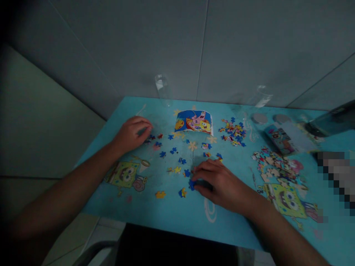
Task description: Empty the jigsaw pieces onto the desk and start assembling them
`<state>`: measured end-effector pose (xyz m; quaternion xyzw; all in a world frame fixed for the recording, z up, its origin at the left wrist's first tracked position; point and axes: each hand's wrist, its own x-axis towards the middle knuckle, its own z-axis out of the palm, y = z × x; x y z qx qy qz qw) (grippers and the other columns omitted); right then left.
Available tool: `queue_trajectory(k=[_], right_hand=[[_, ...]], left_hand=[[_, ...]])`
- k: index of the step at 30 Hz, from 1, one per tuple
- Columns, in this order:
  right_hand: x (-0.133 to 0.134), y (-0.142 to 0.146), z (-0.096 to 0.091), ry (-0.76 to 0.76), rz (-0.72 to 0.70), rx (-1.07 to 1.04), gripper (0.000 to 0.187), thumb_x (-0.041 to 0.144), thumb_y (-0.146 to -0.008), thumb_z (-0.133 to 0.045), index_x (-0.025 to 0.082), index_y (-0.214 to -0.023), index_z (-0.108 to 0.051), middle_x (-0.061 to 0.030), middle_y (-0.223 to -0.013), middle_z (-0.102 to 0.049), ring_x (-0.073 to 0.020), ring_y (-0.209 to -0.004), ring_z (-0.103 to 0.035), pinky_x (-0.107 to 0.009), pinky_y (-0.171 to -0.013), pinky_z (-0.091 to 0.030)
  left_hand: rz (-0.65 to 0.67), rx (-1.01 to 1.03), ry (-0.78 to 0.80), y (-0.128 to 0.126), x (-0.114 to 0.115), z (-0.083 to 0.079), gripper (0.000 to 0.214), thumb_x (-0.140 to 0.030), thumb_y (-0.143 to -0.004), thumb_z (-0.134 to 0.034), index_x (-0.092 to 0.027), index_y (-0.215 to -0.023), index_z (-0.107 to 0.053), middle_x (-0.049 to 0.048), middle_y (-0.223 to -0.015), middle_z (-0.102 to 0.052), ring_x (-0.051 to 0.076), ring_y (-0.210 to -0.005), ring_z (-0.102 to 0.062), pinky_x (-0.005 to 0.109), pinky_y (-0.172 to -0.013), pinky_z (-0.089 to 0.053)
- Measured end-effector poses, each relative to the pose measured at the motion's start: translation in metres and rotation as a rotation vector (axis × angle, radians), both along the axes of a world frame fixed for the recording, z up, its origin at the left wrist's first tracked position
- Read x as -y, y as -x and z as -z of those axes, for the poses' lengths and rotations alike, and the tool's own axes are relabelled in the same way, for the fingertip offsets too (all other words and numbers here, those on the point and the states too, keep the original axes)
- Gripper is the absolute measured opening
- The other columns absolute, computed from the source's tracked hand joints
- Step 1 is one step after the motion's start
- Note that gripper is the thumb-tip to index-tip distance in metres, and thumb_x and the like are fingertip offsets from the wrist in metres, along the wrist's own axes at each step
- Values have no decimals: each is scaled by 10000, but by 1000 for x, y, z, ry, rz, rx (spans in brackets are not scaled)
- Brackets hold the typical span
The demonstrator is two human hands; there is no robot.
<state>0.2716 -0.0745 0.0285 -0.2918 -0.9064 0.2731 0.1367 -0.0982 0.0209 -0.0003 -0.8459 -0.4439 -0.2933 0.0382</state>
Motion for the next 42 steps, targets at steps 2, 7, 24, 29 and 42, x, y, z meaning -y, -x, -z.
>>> queue_trajectory(k=[2, 7, 24, 29, 42], right_hand=[[-1, -1, 0, -12, 21, 4, 170, 225, -961, -607, 247, -1106, -692, -68, -1117, -686, -231, -1060, -638, -435, -962, -491], [3, 1, -5, -55, 65, 19, 202, 255, -991, -574, 250, -1162, -681, -76, -1118, -675, -235, -1060, -628, -434, -965, -478], [25, 25, -2, 88, -33, -39, 91, 235, -971, -615, 259, -1030, -679, -9, -950, -686, -185, -974, -643, -441, -1124, -364], [22, 28, 8, 262, 201, -212, 117, 274, -991, -591, 242, -1042, -692, -18, -924, -711, -160, -866, -665, -334, -906, -515], [15, 41, 10, 642, 571, -531, 218, 390, -867, -748, 221, -1005, -751, -26, -891, -774, -160, -794, -692, -281, -735, -535]], left_hand=[[16, 6, 23, -4, 2, 1, 211, -258, -971, -522, -163, -939, -707, 65, -990, -696, 197, -940, -634, 381, -910, -496], [57, -1, 46, -10, 6, 1, 194, -245, -962, -533, -173, -995, -711, 75, -1025, -696, 209, -979, -637, 400, -928, -501], [146, 27, 96, -26, 12, 5, 180, -205, -979, -525, -168, -988, -701, 71, -1004, -687, 191, -957, -623, 382, -897, -488], [214, 23, 108, -35, 23, -2, 202, -237, -993, -528, -180, -1109, -684, 85, -1073, -688, 210, -1010, -625, 409, -938, -484], [309, 375, 463, -101, 103, -10, 443, -308, -933, -685, -203, -1348, -574, 82, -1154, -715, 196, -1012, -692, 352, -922, -558]])
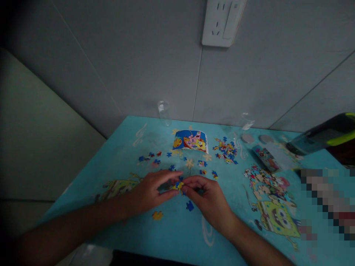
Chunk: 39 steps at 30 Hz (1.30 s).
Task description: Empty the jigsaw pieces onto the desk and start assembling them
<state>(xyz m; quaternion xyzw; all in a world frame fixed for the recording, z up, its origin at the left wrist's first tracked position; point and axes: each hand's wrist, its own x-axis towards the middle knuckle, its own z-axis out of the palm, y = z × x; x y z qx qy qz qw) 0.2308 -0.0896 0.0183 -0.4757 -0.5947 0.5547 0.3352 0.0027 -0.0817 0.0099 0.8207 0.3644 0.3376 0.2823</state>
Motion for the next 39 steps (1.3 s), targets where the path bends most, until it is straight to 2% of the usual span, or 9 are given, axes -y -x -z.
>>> queue_trajectory(k=[5, 17, 25, 30, 35, 39], right_hand=[[0, 2, 3, 15, -6, -17, 219, 383, -858, -761, 218, -1000, -748, -26, -874, -775, -156, -781, -692, -279, -725, -530], [-1, 2, 3, 22, -6, -35, 207, 384, -866, -749, 209, -977, -739, -27, -832, -745, -150, -740, -653, -276, -680, -513], [1, -1, 3, -142, -32, 107, 158, 351, -938, -661, 222, -989, -736, -24, -860, -713, -157, -783, -625, -290, -721, -505], [3, 3, 2, -155, -17, 86, 236, 363, -952, -643, 237, -1150, -667, -19, -861, -695, -155, -764, -623, -281, -691, -517], [2, 5, 0, -150, 15, 58, 250, 381, -921, -683, 235, -1124, -689, -19, -832, -698, -161, -758, -644, -287, -694, -540], [2, 2, -1, -112, 17, 30, 273, 393, -902, -701, 235, -1123, -724, -37, -865, -738, -175, -780, -669, -306, -710, -559]], left_hand=[[38, 26, -55, 1, -4, 0, 280, -256, -940, -677, -182, -1209, -660, 58, -1059, -740, 183, -970, -700, 327, -877, -562], [72, -50, -83, 5, -6, 0, 272, -267, -986, -606, -179, -1237, -660, 63, -1062, -736, 184, -953, -687, 341, -875, -547], [119, -55, -22, 5, -4, -5, 206, -243, -1003, -578, -192, -1173, -682, 45, -1024, -738, 169, -961, -678, 308, -887, -525], [75, -45, 29, 5, -4, -3, 286, -299, -958, -662, -204, -1226, -636, 44, -1047, -721, 164, -947, -680, 304, -883, -528], [140, -124, -82, 4, -4, -2, 210, -324, -976, -632, -192, -1135, -668, 47, -995, -708, 177, -942, -658, 310, -852, -520], [96, -136, -164, 3, -3, -1, 199, -347, -974, -635, -171, -1062, -668, 49, -956, -712, 181, -908, -658, 323, -842, -512]])
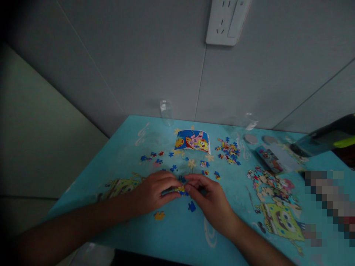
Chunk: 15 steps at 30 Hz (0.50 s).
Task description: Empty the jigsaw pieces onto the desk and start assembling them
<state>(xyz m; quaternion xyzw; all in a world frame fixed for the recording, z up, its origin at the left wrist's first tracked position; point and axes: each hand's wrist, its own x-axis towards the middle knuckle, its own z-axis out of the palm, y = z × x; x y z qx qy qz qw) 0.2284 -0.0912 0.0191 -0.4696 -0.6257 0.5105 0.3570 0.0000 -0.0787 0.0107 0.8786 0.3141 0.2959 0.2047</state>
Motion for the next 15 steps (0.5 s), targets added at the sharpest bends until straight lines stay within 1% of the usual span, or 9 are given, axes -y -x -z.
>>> queue_trajectory(k=[4, 7, 12, 15], right_hand=[[1, -1, 1, 14, -44, 1, 243, 370, -899, -706, 253, -1108, -747, -43, -956, -768, -190, -849, -696, -331, -775, -573], [1, -1, -1, -5, -63, 31, 216, 377, -909, -692, 248, -1069, -763, -44, -962, -772, -197, -860, -699, -342, -785, -574], [1, 0, -5, -14, -75, 63, 215, 382, -911, -687, 239, -1047, -772, -30, -854, -752, -170, -753, -669, -297, -673, -555], [1, 0, -5, -30, -79, 93, 192, 371, -906, -688, 240, -1013, -778, -25, -827, -745, -169, -732, -660, -294, -661, -546]], left_hand=[[-54, -42, -64, 0, 2, -1, 226, -382, -960, -648, -161, -919, -669, 35, -834, -686, 178, -800, -645, 313, -756, -499], [-61, -47, -84, 1, 2, -1, 233, -383, -961, -647, -167, -876, -669, 24, -787, -663, 163, -750, -630, 293, -711, -481], [-75, -28, -78, 2, 1, 1, 217, -351, -974, -631, -171, -861, -675, 21, -766, -657, 156, -740, -621, 297, -721, -476], [-51, -32, -84, 1, 2, 1, 190, -320, -973, -629, -171, -863, -669, 18, -782, -671, 157, -762, -631, 303, -744, -476]])
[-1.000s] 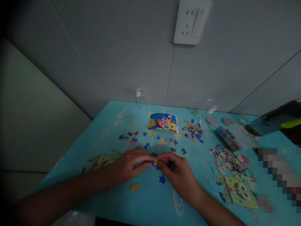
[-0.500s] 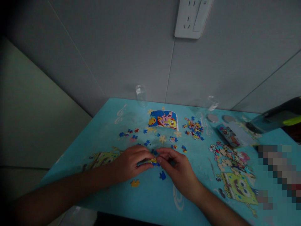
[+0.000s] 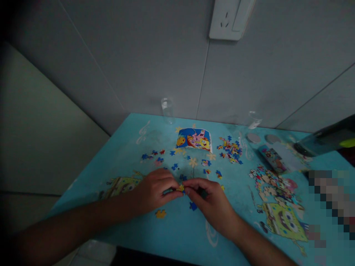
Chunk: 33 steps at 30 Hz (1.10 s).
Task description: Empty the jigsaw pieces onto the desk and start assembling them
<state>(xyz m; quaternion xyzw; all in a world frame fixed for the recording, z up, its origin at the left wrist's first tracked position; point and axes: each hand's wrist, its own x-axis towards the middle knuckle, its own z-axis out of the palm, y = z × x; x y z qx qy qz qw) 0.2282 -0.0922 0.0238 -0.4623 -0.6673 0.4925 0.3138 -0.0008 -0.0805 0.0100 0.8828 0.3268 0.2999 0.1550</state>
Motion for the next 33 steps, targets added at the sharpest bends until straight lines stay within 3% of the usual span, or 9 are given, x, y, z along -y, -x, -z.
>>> queue_trajectory(k=[5, 10, 15, 19, 23, 29, 33], right_hand=[[-2, -5, 2, -67, 37, 54, 180, 379, -905, -683, 241, -962, -784, -23, -790, -731, -174, -730, -655, -292, -677, -542], [-6, -18, 2, -117, 114, 131, 206, 411, -902, -681, 248, -978, -781, -34, -830, -735, -188, -746, -660, -301, -687, -549], [-10, -24, 4, -121, 125, 172, 212, 418, -914, -666, 246, -983, -770, -28, -816, -723, -186, -740, -654, -303, -680, -543], [-10, -24, 3, -115, 106, 190, 223, 429, -910, -676, 242, -990, -766, -31, -817, -727, -186, -721, -653, -313, -679, -550], [-6, -22, -1, -84, 100, 193, 209, 435, -876, -717, 261, -977, -772, -40, -875, -759, -208, -778, -694, -328, -715, -580], [12, -7, -4, -20, -162, 178, 120, 360, -910, -691, 290, -958, -775, -14, -902, -775, -196, -788, -719, -320, -727, -601], [22, 1, 2, -121, -292, 230, 122, 313, -944, -662, 307, -1010, -764, -2, -932, -770, -177, -801, -721, -308, -737, -590]], left_hand=[[89, -160, -123, 3, -2, -10, 234, -324, -984, -600, -170, -814, -646, 17, -741, -645, 150, -705, -604, 303, -715, -452], [305, -400, -358, 29, -19, -31, 244, -390, -983, -590, -183, -869, -649, 42, -800, -640, 203, -798, -596, 364, -791, -454], [336, -456, -267, 51, -31, -33, 444, -601, -903, -628, -194, -730, -591, 30, -728, -613, 199, -718, -580, 404, -885, -477], [346, -390, -113, 50, -26, -28, 408, -569, -833, -728, -207, -698, -597, 12, -693, -633, 185, -676, -592, 414, -946, -472], [351, -313, 27, 48, -22, -27, 392, -561, -757, -797, -214, -692, -626, 20, -696, -658, 204, -712, -618, 377, -877, -491], [324, -393, 79, 49, -22, -30, 344, -525, -718, -840, -225, -730, -673, 30, -729, -679, 233, -763, -639, 428, -957, -470], [321, -502, 58, 49, -24, -30, 367, -549, -713, -840, -220, -775, -690, 37, -767, -694, 234, -761, -639, 463, -1024, -432]])
